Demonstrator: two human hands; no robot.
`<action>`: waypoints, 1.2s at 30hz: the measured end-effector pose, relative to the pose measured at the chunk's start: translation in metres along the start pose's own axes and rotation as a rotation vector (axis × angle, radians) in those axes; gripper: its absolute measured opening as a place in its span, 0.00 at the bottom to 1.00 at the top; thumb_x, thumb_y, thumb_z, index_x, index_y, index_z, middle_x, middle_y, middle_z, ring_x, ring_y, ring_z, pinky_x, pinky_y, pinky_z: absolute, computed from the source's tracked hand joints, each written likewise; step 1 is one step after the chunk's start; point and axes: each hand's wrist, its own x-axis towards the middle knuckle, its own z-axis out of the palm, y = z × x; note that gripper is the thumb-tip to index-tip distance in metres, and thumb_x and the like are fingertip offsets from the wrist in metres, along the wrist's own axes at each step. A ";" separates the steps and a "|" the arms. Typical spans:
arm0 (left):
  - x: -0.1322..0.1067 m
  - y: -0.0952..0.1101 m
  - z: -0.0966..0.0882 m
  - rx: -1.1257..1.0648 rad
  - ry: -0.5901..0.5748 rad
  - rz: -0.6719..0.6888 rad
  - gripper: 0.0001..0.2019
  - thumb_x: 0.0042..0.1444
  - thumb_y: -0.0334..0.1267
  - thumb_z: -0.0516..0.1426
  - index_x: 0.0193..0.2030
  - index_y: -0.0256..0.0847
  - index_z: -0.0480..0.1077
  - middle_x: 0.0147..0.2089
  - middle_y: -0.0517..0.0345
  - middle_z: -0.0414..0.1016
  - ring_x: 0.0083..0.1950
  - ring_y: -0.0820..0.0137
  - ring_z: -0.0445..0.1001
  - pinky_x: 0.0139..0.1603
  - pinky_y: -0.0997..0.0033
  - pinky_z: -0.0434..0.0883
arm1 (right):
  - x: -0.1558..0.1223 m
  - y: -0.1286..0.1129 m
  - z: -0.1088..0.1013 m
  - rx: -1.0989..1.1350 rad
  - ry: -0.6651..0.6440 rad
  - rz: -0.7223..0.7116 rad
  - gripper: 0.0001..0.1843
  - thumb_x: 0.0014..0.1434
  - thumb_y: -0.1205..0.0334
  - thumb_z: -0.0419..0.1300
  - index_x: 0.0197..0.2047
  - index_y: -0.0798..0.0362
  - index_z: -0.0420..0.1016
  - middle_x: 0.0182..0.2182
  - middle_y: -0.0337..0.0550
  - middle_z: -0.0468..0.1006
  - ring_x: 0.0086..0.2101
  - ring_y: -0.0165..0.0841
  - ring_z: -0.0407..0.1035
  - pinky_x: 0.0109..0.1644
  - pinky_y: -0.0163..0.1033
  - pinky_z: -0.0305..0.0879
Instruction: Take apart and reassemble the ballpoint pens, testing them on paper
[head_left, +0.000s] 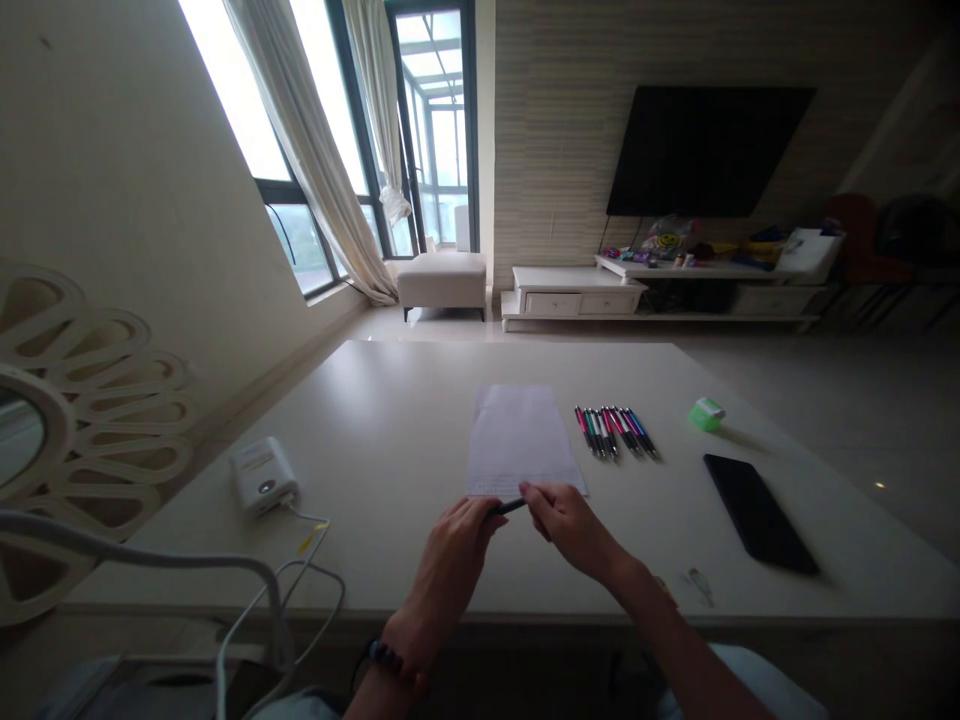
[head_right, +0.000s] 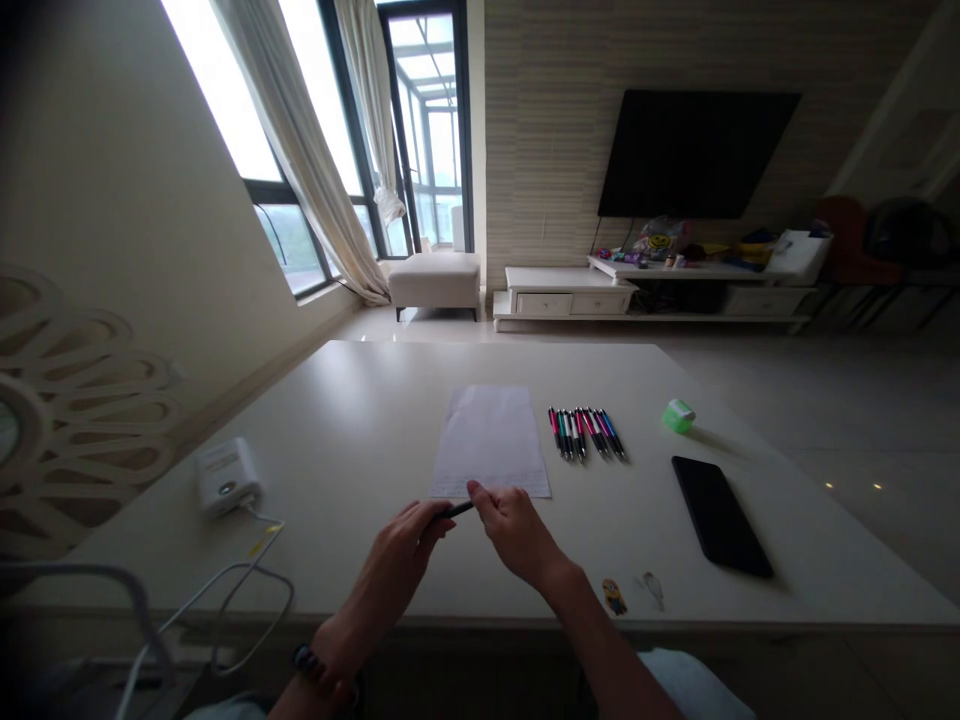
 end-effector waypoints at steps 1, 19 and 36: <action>0.000 0.000 0.000 -0.004 -0.001 0.001 0.07 0.60 0.36 0.53 0.42 0.43 0.70 0.40 0.56 0.76 0.43 0.67 0.74 0.43 0.68 0.69 | 0.000 0.000 0.001 0.003 -0.005 0.006 0.26 0.64 0.47 0.45 0.19 0.53 0.58 0.15 0.33 0.59 0.19 0.26 0.54 0.25 0.33 0.50; -0.003 0.002 -0.002 0.045 0.035 0.037 0.09 0.61 0.39 0.51 0.41 0.44 0.71 0.38 0.56 0.77 0.40 0.67 0.72 0.42 0.68 0.67 | 0.004 0.009 0.006 -0.005 0.021 -0.057 0.25 0.62 0.45 0.46 0.21 0.53 0.60 0.17 0.34 0.58 0.22 0.27 0.53 0.26 0.34 0.51; 0.011 -0.001 0.012 -0.850 -0.165 -0.539 0.45 0.45 0.49 0.61 0.65 0.30 0.47 0.17 0.71 0.65 0.18 0.79 0.59 0.20 0.80 0.55 | -0.013 0.000 0.027 -0.445 -0.099 -0.251 0.19 0.55 0.58 0.61 0.50 0.51 0.68 0.38 0.47 0.76 0.37 0.38 0.70 0.40 0.39 0.62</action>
